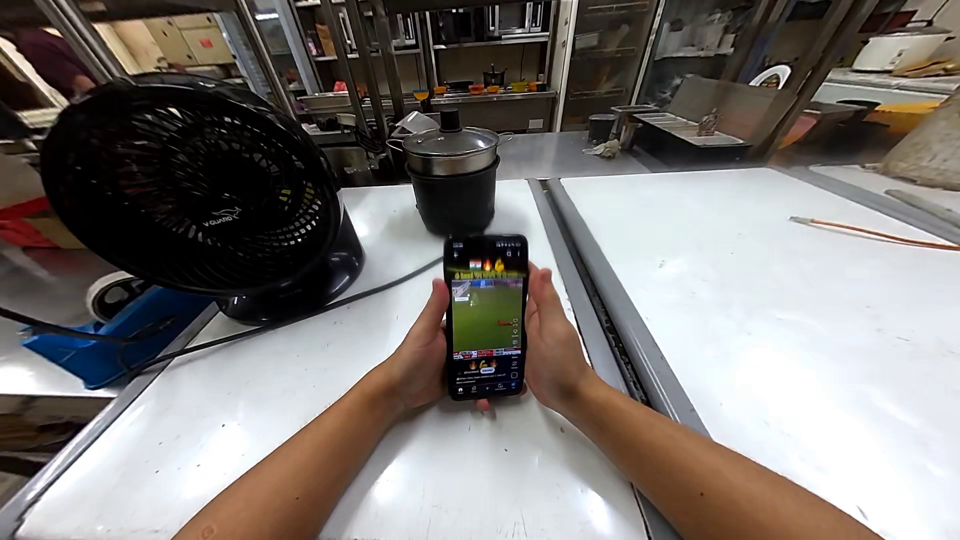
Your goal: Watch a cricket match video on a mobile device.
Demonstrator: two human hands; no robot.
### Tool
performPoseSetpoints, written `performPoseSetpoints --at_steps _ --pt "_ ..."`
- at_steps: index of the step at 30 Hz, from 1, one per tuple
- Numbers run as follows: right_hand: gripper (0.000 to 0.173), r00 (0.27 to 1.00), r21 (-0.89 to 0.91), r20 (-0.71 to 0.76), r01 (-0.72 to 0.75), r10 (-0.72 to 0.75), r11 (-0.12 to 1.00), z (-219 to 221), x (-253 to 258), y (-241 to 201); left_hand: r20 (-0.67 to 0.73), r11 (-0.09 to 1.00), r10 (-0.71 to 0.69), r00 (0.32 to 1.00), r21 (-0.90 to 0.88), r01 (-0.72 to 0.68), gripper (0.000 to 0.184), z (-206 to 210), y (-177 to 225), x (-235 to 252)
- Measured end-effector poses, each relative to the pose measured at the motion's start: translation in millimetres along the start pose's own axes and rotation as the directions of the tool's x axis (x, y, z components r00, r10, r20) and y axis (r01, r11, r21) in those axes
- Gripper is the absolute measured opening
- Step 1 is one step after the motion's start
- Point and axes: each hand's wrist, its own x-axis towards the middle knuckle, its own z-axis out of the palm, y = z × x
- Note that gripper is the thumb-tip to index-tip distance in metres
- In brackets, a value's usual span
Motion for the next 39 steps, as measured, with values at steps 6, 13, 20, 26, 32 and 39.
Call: performPoseSetpoints --at_steps 6,13,20,26,32,39 --pt "0.067 1.000 0.008 0.002 0.007 -0.007 1.000 0.0 0.5 0.6 -0.001 1.000 -0.013 1.000 -0.007 0.013 0.088 0.1 0.2 0.1" --pt "0.066 1.000 0.009 0.003 0.006 -0.007 1.000 0.1 0.2 0.3 -0.054 1.000 -0.009 0.999 -0.015 0.008 0.088 1.2 -0.4 -0.1" --pt "0.067 1.000 0.007 0.006 0.004 -0.004 1.000 0.0 0.0 0.1 -0.032 1.000 0.000 1.000 -0.001 0.000 0.087 0.1 -0.5 0.8" --pt "0.066 1.000 0.006 0.010 0.013 -0.013 1.000 -0.5 1.1 1.0 -0.039 1.000 -0.013 0.999 -0.010 0.013 0.088 1.1 0.3 -0.5" --pt "0.067 1.000 0.014 0.014 0.006 -0.007 1.000 -0.8 1.4 0.7 -0.043 1.000 0.004 0.999 -0.002 -0.004 0.086 0.3 -0.6 0.6" --pt "0.067 1.000 -0.003 0.010 0.013 -0.013 1.000 -0.4 0.9 0.5 -0.033 1.000 -0.008 0.999 -0.015 0.008 0.087 -0.5 -0.5 0.2"
